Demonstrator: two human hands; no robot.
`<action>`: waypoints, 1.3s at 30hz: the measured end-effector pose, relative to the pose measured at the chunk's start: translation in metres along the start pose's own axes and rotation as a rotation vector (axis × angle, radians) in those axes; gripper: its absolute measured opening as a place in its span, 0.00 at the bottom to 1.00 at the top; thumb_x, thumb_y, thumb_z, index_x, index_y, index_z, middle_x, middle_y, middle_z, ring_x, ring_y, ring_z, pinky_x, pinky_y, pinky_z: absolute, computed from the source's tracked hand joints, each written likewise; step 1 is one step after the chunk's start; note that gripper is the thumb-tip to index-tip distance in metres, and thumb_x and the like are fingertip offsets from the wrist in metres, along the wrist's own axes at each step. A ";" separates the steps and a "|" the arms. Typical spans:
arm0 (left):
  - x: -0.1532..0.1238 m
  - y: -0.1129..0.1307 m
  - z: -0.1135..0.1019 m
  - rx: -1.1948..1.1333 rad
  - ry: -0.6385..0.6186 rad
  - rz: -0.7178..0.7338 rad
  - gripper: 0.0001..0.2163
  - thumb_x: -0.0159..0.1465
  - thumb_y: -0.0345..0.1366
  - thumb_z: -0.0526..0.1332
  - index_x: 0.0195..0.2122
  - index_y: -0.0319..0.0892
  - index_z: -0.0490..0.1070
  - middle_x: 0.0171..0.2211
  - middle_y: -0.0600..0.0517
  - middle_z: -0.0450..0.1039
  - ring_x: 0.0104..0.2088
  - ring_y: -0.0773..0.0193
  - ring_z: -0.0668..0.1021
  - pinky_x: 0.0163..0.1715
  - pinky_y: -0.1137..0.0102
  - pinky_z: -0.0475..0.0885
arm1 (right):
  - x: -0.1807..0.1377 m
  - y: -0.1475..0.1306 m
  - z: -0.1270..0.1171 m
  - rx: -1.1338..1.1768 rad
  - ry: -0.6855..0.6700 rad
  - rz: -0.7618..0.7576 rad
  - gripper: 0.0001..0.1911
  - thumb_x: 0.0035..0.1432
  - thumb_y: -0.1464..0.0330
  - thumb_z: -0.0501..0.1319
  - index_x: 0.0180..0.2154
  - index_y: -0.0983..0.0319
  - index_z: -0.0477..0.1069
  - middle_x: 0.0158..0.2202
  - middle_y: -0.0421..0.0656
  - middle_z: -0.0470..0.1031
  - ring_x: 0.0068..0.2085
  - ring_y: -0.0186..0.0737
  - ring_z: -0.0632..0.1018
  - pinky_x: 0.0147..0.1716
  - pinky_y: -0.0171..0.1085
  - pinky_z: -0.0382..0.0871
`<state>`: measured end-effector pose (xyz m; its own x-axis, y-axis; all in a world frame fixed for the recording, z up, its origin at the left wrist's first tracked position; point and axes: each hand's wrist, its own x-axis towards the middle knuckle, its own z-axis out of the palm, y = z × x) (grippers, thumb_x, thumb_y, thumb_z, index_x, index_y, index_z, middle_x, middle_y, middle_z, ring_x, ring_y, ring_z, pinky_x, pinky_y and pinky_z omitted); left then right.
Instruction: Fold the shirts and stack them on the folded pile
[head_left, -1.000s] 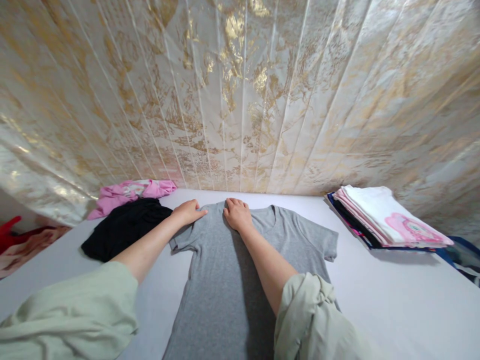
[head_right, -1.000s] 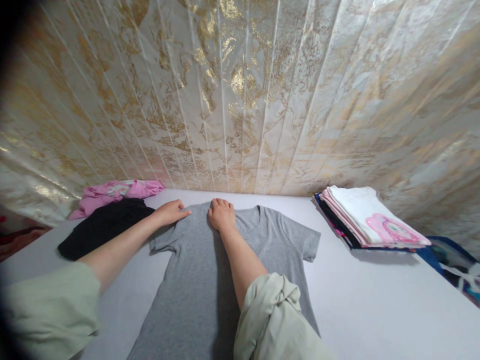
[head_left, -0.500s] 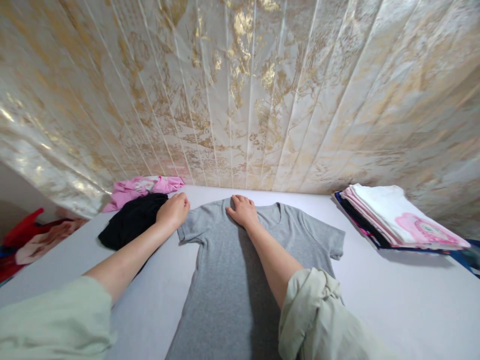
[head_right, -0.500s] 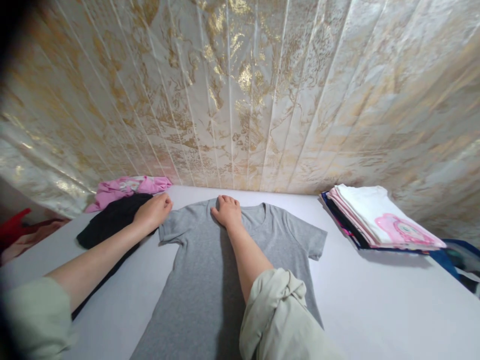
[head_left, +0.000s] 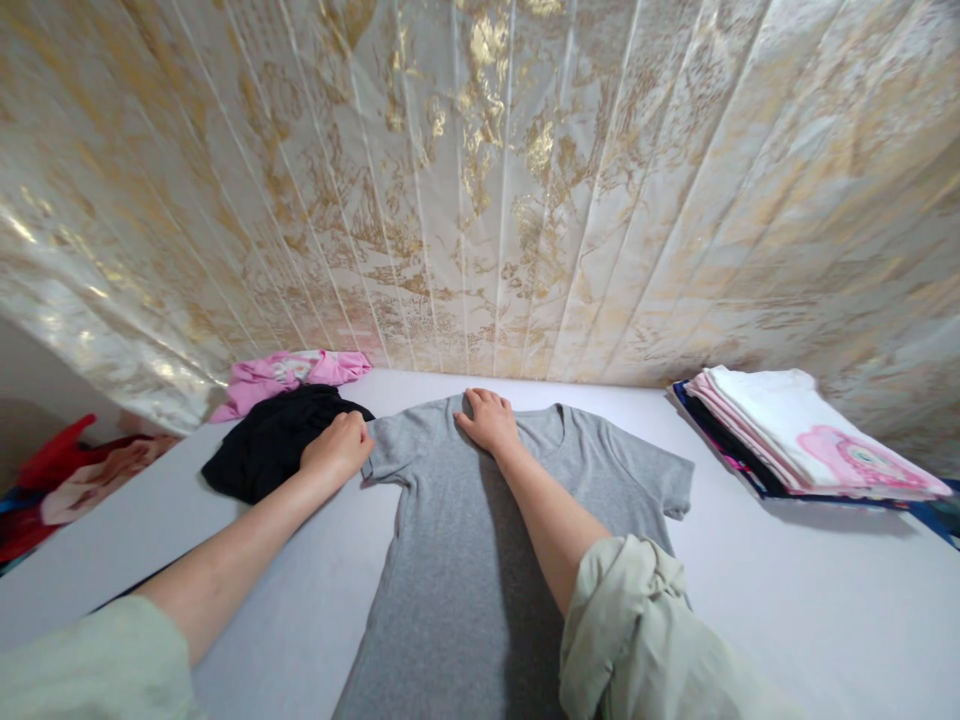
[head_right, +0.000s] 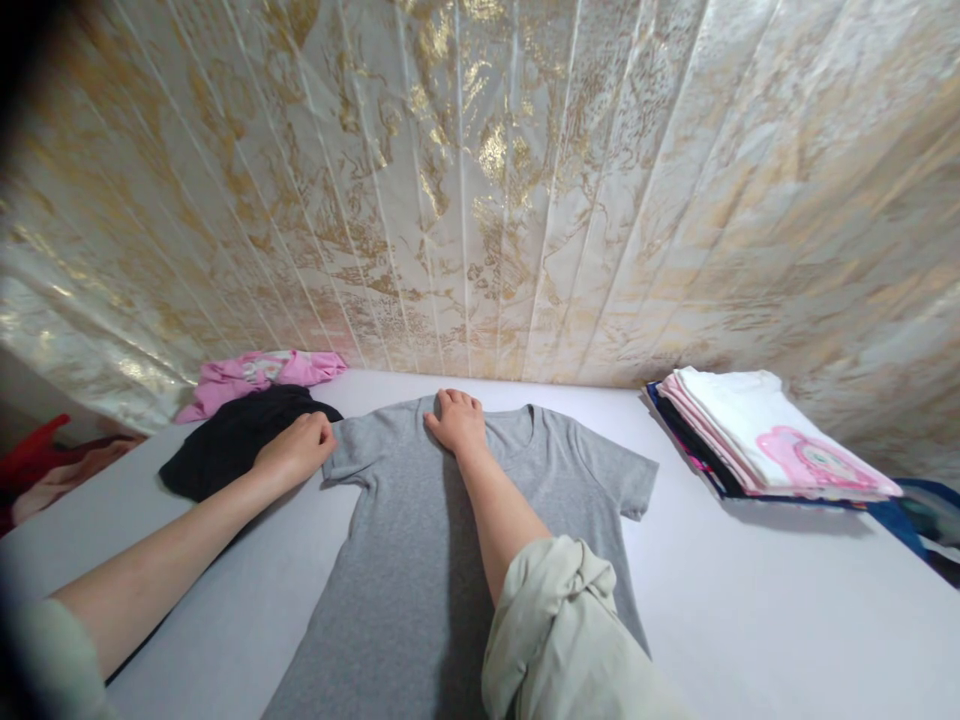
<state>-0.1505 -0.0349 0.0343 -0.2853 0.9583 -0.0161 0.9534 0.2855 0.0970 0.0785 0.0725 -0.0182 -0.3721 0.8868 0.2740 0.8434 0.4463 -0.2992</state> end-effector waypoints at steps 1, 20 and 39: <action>-0.002 -0.002 -0.001 0.051 0.012 -0.006 0.10 0.62 0.36 0.51 0.40 0.41 0.69 0.45 0.43 0.73 0.42 0.53 0.77 0.32 0.66 0.68 | 0.000 0.000 0.000 0.000 0.002 -0.001 0.28 0.63 0.54 0.53 0.61 0.59 0.61 0.61 0.48 0.65 0.59 0.47 0.64 0.57 0.45 0.52; 0.028 -0.017 0.009 -0.041 0.004 0.084 0.04 0.56 0.34 0.56 0.29 0.43 0.69 0.33 0.50 0.74 0.33 0.60 0.77 0.30 0.71 0.66 | 0.000 0.000 0.000 -0.001 -0.006 -0.005 0.27 0.63 0.53 0.52 0.60 0.55 0.62 0.60 0.46 0.66 0.59 0.47 0.65 0.57 0.45 0.53; 0.018 -0.033 -0.001 -0.109 -0.043 0.318 0.09 0.51 0.25 0.54 0.31 0.43 0.68 0.34 0.53 0.67 0.35 0.65 0.74 0.38 0.73 0.67 | 0.000 -0.001 -0.001 -0.011 -0.029 0.009 0.27 0.63 0.54 0.52 0.60 0.55 0.62 0.61 0.46 0.64 0.59 0.46 0.64 0.57 0.44 0.52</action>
<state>-0.1871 -0.0274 0.0316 0.0308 0.9995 -0.0094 0.9774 -0.0281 0.2095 0.0781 0.0718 -0.0175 -0.3755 0.8940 0.2445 0.8508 0.4371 -0.2916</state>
